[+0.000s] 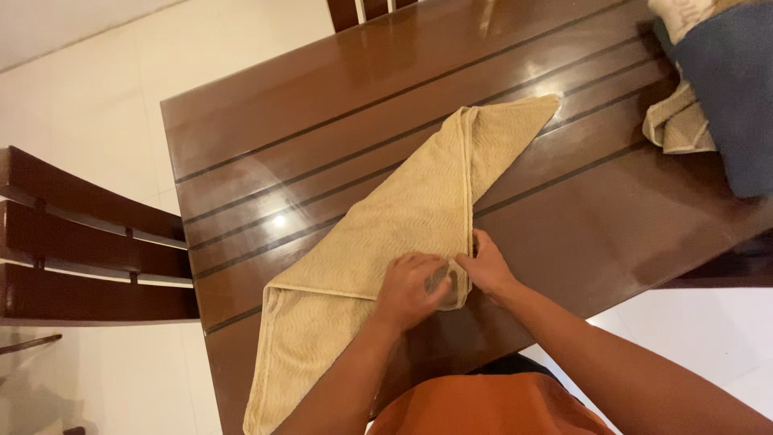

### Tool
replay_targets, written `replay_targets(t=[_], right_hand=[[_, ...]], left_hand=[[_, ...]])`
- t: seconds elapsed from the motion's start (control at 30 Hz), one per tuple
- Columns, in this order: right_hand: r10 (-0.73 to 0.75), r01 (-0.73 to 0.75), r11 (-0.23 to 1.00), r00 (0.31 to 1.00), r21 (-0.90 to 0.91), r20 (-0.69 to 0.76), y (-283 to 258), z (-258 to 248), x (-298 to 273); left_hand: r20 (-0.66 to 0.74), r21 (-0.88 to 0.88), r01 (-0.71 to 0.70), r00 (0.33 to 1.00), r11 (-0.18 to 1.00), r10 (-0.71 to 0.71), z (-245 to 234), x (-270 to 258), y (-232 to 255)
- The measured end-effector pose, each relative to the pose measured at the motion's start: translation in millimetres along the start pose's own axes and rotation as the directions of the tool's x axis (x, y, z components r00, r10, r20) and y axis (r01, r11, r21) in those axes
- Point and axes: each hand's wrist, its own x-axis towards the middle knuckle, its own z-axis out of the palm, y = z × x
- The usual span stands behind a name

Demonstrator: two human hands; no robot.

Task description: The person folds a beige towel on a wooden dining table. They smooth the towel, fold it into a triangle, then fold the triangle into a smaller rectangle, and finally roll it into a compact bundle.

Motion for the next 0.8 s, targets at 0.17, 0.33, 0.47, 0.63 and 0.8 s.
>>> replay_targets(t=[0.17, 0.33, 0.47, 0.63, 0.8], right_hand=[[-0.165, 0.095, 0.921, 0.974, -0.377, -0.156, -14.9, 0.0, 1.9], [-0.517, 0.458, 0.797, 0.855, -0.394, -0.053, -35.2, 12.1, 4.6], [-0.592, 0.592, 0.706, 0.795, -0.388, 0.135, -47.8, 32.1, 20.8], [-0.707, 0.761, 0.512, 0.637, -0.399, 0.308, -54.4, 62.2, 38.4], [-0.529, 0.708, 0.466, 0.703, -0.53, 0.475, -55.0, 77.4, 48.8]], left_hand=[[-0.141, 0.192, 0.079, 0.989, 0.978, -0.052, -3.5, 14.6, -21.5], [-0.198, 0.354, 0.231, 0.966, 0.906, -0.169, -11.0, 24.2, -46.0], [-0.15, 0.42, 0.313, 0.95, 0.852, -0.275, -10.8, 26.7, -64.2], [-0.095, 0.468, 0.327, 0.942, 0.821, -0.321, -5.9, 18.5, -78.6], [-0.114, 0.593, 0.34, 0.933, 0.73, -0.342, -3.9, 9.0, -73.1]])
